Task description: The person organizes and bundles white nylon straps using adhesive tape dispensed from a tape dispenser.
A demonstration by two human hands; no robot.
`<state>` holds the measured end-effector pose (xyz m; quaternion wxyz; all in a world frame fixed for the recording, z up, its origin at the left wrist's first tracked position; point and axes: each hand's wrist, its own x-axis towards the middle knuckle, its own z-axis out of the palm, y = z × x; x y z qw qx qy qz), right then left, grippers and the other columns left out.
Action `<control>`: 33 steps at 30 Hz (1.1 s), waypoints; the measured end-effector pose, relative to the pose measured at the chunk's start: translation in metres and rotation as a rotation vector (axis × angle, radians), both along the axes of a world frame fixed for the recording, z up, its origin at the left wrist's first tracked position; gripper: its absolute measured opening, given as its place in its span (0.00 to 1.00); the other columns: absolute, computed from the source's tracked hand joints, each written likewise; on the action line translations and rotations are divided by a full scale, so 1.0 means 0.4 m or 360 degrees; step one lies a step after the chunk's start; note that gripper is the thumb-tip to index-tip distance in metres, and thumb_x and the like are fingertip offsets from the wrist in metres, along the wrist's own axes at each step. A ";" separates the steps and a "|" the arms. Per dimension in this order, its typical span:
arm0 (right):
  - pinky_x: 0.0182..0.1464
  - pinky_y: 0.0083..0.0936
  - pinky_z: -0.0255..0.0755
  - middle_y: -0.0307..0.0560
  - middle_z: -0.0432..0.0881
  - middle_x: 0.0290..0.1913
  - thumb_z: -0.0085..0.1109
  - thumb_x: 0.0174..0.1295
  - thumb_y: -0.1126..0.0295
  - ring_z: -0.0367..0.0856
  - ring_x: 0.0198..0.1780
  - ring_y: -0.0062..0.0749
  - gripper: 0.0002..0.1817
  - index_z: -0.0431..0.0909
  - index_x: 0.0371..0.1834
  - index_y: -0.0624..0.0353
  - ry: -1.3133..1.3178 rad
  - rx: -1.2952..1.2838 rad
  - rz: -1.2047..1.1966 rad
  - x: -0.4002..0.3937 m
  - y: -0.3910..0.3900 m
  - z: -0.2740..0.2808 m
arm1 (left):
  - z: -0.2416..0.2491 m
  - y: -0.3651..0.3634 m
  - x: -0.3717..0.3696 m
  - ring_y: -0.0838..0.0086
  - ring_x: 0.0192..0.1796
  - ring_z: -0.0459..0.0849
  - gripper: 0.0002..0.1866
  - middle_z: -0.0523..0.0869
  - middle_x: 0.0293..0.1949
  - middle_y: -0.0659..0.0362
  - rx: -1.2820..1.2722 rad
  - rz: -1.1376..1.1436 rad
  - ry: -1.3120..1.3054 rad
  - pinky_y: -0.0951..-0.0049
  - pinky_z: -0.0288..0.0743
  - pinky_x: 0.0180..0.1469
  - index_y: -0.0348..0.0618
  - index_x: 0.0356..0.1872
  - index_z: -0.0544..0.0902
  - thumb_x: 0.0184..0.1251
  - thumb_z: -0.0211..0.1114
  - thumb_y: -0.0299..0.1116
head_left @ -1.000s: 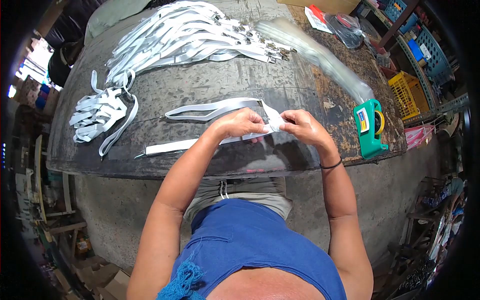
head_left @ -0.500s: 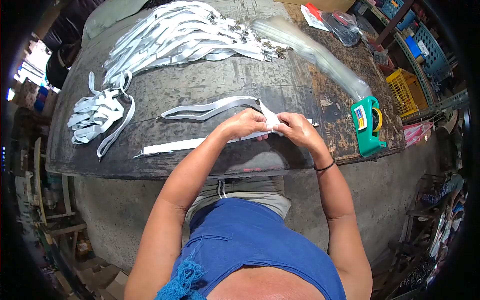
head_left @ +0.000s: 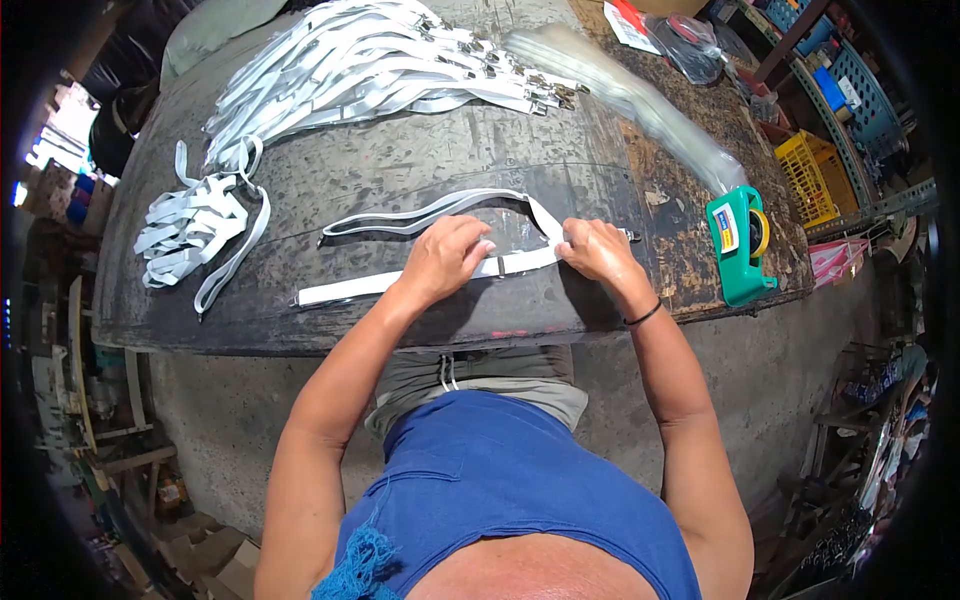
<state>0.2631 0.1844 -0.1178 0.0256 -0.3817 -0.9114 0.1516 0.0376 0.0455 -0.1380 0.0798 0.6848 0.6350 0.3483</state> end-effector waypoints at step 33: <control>0.78 0.54 0.40 0.56 0.56 0.78 0.52 0.69 0.51 0.48 0.80 0.55 0.39 0.56 0.77 0.61 0.0026 0.0308 0.0287 0.064 -0.128 -0.108 | -0.027 -0.066 -0.165 0.50 0.74 0.64 0.33 0.69 0.70 0.47 -0.0050 0.0383 0.0631 0.47 0.55 0.74 0.44 0.70 0.68 0.61 0.61 0.32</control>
